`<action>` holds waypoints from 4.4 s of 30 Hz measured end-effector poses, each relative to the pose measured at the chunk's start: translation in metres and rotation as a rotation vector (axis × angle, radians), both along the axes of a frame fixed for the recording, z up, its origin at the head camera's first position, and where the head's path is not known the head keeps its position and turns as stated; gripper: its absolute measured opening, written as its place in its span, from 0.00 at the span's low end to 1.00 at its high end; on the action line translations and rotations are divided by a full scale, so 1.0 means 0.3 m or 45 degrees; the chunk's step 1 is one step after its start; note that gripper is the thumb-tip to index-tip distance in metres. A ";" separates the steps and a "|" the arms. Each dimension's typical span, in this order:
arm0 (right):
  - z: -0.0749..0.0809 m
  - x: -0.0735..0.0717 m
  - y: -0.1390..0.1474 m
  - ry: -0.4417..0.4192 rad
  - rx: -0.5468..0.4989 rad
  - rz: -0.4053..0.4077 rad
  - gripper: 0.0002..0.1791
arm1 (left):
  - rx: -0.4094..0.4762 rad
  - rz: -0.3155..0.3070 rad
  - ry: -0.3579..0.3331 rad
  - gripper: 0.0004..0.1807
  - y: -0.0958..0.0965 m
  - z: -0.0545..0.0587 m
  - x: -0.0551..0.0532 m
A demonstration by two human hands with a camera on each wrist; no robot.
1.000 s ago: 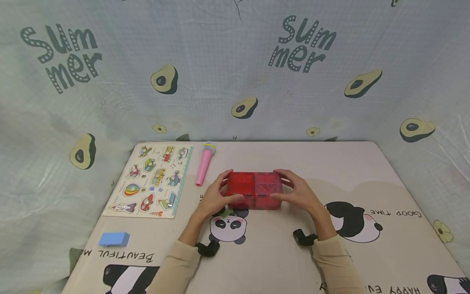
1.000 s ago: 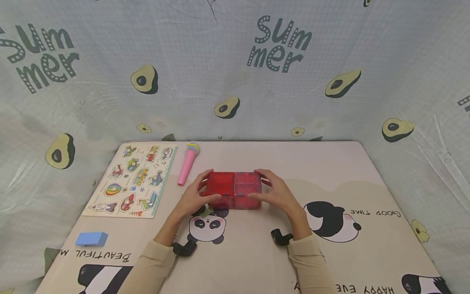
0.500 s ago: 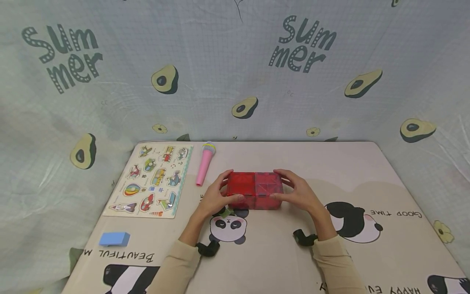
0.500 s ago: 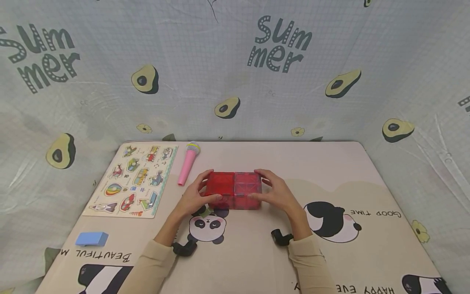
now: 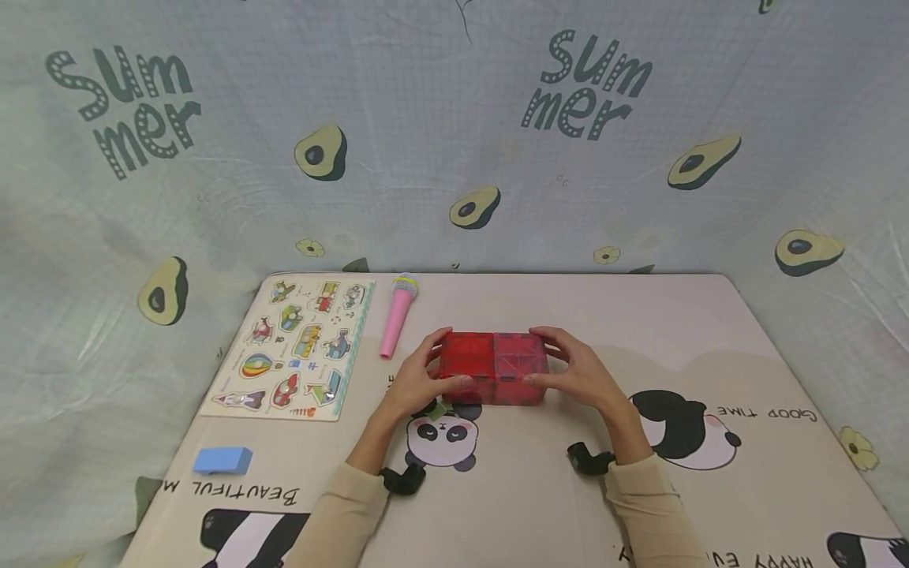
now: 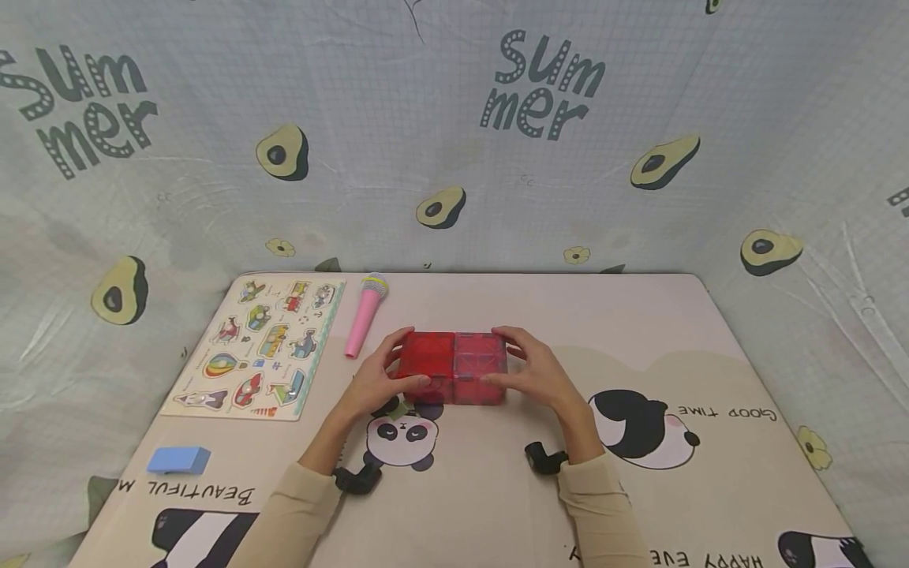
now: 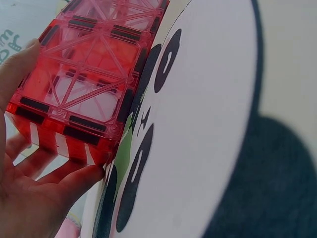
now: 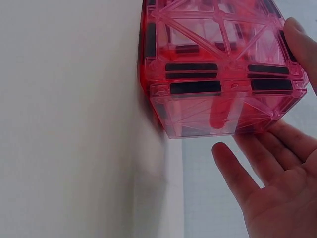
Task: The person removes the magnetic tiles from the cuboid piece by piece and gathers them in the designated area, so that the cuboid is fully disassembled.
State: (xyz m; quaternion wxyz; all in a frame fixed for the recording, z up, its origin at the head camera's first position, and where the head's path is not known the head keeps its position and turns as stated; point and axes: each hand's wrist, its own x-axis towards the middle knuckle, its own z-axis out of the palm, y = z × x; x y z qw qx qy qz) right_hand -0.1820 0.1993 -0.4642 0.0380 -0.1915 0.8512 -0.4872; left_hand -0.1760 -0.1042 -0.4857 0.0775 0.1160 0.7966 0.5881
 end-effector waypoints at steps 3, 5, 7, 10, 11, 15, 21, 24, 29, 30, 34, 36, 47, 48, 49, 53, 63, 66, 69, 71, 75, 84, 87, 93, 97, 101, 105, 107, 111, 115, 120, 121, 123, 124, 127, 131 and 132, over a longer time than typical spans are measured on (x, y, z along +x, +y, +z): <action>0.000 0.001 -0.002 -0.005 -0.002 0.000 0.44 | 0.004 -0.002 0.007 0.49 0.000 0.003 0.002; 0.000 0.002 -0.003 -0.003 -0.004 0.003 0.43 | 0.007 -0.003 0.008 0.49 0.000 0.005 0.004; 0.000 0.003 -0.003 -0.002 -0.004 0.003 0.43 | 0.008 -0.005 0.009 0.49 0.000 0.007 0.005; 0.001 0.003 -0.003 0.000 -0.005 0.004 0.43 | 0.010 -0.009 0.003 0.49 -0.002 0.007 0.005; 0.001 0.003 -0.003 0.002 -0.006 0.004 0.43 | 0.010 -0.011 0.001 0.49 -0.002 0.007 0.004; -0.001 0.002 -0.003 0.010 -0.010 0.005 0.43 | 0.019 -0.019 -0.003 0.48 -0.004 0.006 0.003; -0.001 0.003 -0.002 0.012 0.000 0.003 0.44 | 0.027 -0.022 -0.008 0.48 -0.004 0.009 0.004; -0.001 0.003 -0.002 0.012 0.005 0.002 0.44 | 0.023 -0.021 -0.011 0.48 -0.004 0.010 0.006; 0.003 0.003 -0.002 0.026 0.006 0.005 0.44 | 0.023 -0.023 -0.014 0.49 -0.003 0.010 0.005; 0.004 0.003 -0.002 0.030 0.004 0.006 0.43 | 0.024 -0.024 -0.010 0.49 -0.003 0.009 0.005; 0.003 0.003 -0.001 0.030 0.002 0.004 0.43 | 0.021 -0.021 -0.011 0.50 -0.004 0.006 0.004; 0.001 0.002 -0.001 0.024 0.000 0.004 0.43 | 0.018 -0.020 -0.006 0.49 -0.004 0.005 0.003; 0.005 -0.002 -0.009 0.062 0.006 -0.008 0.46 | -0.015 -0.001 0.020 0.49 -0.002 0.007 0.006; 0.005 -0.002 -0.010 0.061 0.007 -0.012 0.46 | -0.017 0.000 0.020 0.49 -0.002 0.007 0.006; 0.006 -0.002 -0.011 0.061 0.010 -0.016 0.46 | -0.020 0.002 0.019 0.49 -0.003 0.007 0.007; 0.005 0.000 -0.014 0.061 0.017 -0.034 0.47 | -0.024 0.001 0.011 0.48 -0.003 0.008 0.008; 0.015 0.003 -0.015 0.167 0.092 -0.061 0.47 | 0.001 -0.033 -0.040 0.48 0.000 0.076 0.033; 0.019 0.003 -0.015 0.177 0.113 -0.069 0.47 | -0.006 -0.046 -0.071 0.47 0.004 0.130 0.056; 0.023 0.004 -0.014 0.165 0.129 -0.079 0.47 | -0.013 -0.046 -0.071 0.47 0.004 0.133 0.056; 0.024 0.005 -0.014 0.152 0.127 -0.081 0.48 | -0.015 -0.046 -0.073 0.47 0.004 0.133 0.056; 0.027 0.008 -0.017 0.113 0.119 -0.083 0.49 | -0.013 -0.048 -0.077 0.47 0.005 0.136 0.057; 0.035 0.010 -0.023 0.049 0.081 -0.102 0.51 | -0.009 -0.045 -0.074 0.47 0.002 0.135 0.056; 0.038 0.010 -0.025 0.048 0.067 -0.104 0.50 | -0.003 -0.041 -0.079 0.48 -0.001 0.110 0.042; 0.044 0.011 -0.028 0.040 -0.001 -0.073 0.49 | 0.017 -0.019 -0.062 0.49 -0.006 0.028 0.006; 0.045 0.010 -0.028 0.025 -0.045 -0.046 0.49 | 0.033 -0.017 -0.039 0.49 -0.009 0.021 0.006; 0.043 0.007 -0.027 0.003 -0.070 -0.026 0.48 | 0.034 -0.023 -0.029 0.49 -0.011 0.022 0.008; 0.043 0.005 -0.027 -0.027 -0.103 -0.008 0.49 | 0.033 -0.022 -0.024 0.48 -0.012 0.019 0.007; 0.040 0.003 -0.026 -0.044 -0.113 -0.009 0.48 | 0.033 -0.021 -0.025 0.48 -0.010 0.019 0.006; 0.035 0.000 -0.023 -0.066 -0.123 -0.014 0.48 | 0.040 -0.020 -0.040 0.49 -0.003 0.018 0.004; 0.032 -0.003 -0.020 -0.063 -0.126 -0.017 0.47 | 0.050 -0.014 -0.046 0.48 -0.001 0.016 0.004; 0.038 -0.001 -0.017 -0.067 -0.130 -0.026 0.44 | 0.047 -0.017 -0.029 0.48 -0.004 0.012 0.004; 0.041 0.001 -0.016 -0.067 -0.132 -0.030 0.44 | 0.047 -0.019 -0.025 0.48 -0.004 0.011 0.004; 0.044 0.001 -0.014 -0.068 -0.128 -0.051 0.44 | 0.048 -0.023 -0.020 0.48 -0.003 0.011 0.004; 0.043 0.001 -0.011 -0.061 -0.130 -0.058 0.43 | 0.051 -0.025 -0.021 0.48 -0.002 0.012 0.006; 0.045 0.001 0.000 -0.045 -0.138 -0.081 0.43 | 0.053 -0.027 -0.017 0.48 0.000 0.011 0.007; 0.049 -0.005 0.010 -0.022 -0.185 -0.083 0.43 | 0.053 -0.022 -0.012 0.48 -0.001 0.007 0.007; 0.053 -0.006 0.010 -0.014 -0.200 -0.081 0.43 | 0.054 -0.021 -0.011 0.48 -0.002 0.005 0.007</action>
